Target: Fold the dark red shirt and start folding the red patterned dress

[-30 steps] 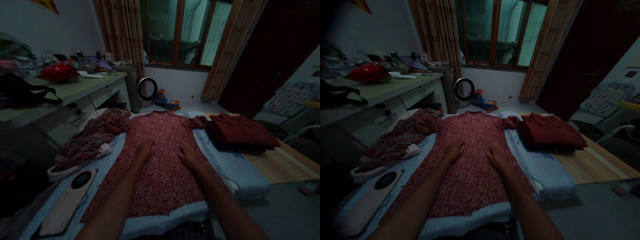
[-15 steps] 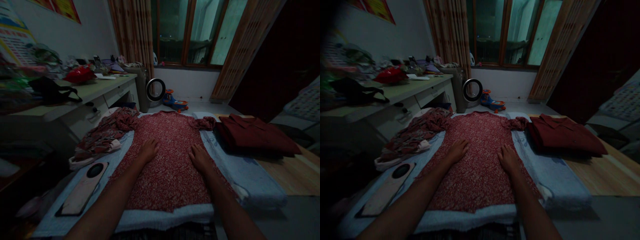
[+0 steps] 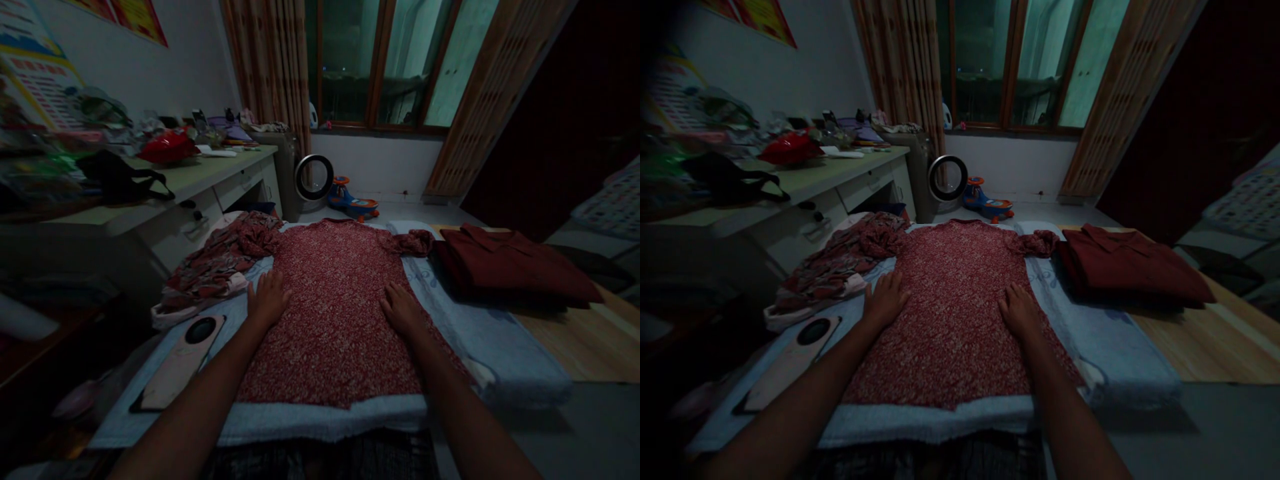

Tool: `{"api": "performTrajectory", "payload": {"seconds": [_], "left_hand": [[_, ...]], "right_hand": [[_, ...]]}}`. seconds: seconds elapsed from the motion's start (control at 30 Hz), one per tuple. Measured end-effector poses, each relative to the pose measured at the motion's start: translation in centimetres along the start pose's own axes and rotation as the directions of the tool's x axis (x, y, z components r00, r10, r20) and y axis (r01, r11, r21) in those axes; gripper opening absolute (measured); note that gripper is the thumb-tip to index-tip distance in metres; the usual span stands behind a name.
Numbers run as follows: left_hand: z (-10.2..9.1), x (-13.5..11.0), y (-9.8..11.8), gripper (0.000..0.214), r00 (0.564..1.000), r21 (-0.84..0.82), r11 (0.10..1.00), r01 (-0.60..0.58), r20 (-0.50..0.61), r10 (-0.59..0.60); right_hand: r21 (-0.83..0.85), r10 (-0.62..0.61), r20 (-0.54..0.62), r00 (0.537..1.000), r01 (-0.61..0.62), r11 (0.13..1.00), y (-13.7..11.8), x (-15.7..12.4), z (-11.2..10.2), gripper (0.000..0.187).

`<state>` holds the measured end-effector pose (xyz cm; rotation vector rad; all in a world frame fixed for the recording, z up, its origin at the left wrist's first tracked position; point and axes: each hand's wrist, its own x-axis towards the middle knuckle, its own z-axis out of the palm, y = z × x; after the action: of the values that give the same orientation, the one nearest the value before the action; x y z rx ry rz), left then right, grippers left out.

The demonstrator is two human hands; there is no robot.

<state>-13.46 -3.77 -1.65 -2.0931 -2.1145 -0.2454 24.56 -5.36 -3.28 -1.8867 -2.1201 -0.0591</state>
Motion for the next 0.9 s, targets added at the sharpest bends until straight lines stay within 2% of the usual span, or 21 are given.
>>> {"api": "performTrajectory", "payload": {"seconds": [0.07, 0.17, 0.3, 0.53, 0.6, 0.67, 0.8, 0.9], "left_hand": [[-0.1, -0.6, 0.3, 0.053, 0.997, -0.009, 0.997, -0.074, -0.035, 0.074], [-0.1, -1.3, 0.4, 0.048, 0.984, -0.084, 0.981, -0.175, 0.028, 0.178], [-0.5, -2.3, 0.1, 0.048, 0.990, -0.124, 0.985, -0.120, 0.052, 0.127], [-1.5, -3.8, 0.0, 0.052, 0.999, -0.050, 0.999, 0.007, 0.040, -0.005], [-1.9, -4.3, 1.0, 0.052, 1.000, -0.050, 0.999, 0.010, 0.014, -0.009], [-2.2, -4.9, 2.8, 0.052, 0.999, -0.083, 0.995, -0.048, -0.002, 0.048], [-2.1, -6.1, 7.2, 0.054, 0.982, -0.217, 0.960, -0.177, 0.027, 0.187], [-1.5, -6.9, 9.2, 0.056, 0.971, -0.251, 0.941, -0.229, 0.016, 0.241]], "right_hand": [[-0.009, -0.001, -0.016, 1.000, 0.000, 1.000, -0.2, -0.1, -0.2, 0.046], [-0.010, -0.005, -0.036, 0.999, 0.004, 1.000, -0.5, -0.3, -0.7, 0.042], [0.034, 0.002, -0.034, 0.999, -0.001, 0.999, -0.6, -0.3, -1.1, 0.040], [0.059, 0.075, -0.017, 0.997, -0.073, 0.996, 0.0, 0.1, -1.2, 0.041], [0.045, 0.101, -0.023, 0.995, -0.100, 0.994, -1.1, 0.1, -1.1, 0.042], [0.061, 0.081, -0.031, 0.996, -0.079, 0.995, -3.2, -0.2, -0.9, 0.044], [0.131, -0.110, -0.004, 0.994, 0.110, 0.985, -8.3, -1.3, 0.0, 0.048], [0.157, -0.196, 0.027, 0.980, 0.189, 0.969, -10.1, -2.1, 0.6, 0.048]]}}
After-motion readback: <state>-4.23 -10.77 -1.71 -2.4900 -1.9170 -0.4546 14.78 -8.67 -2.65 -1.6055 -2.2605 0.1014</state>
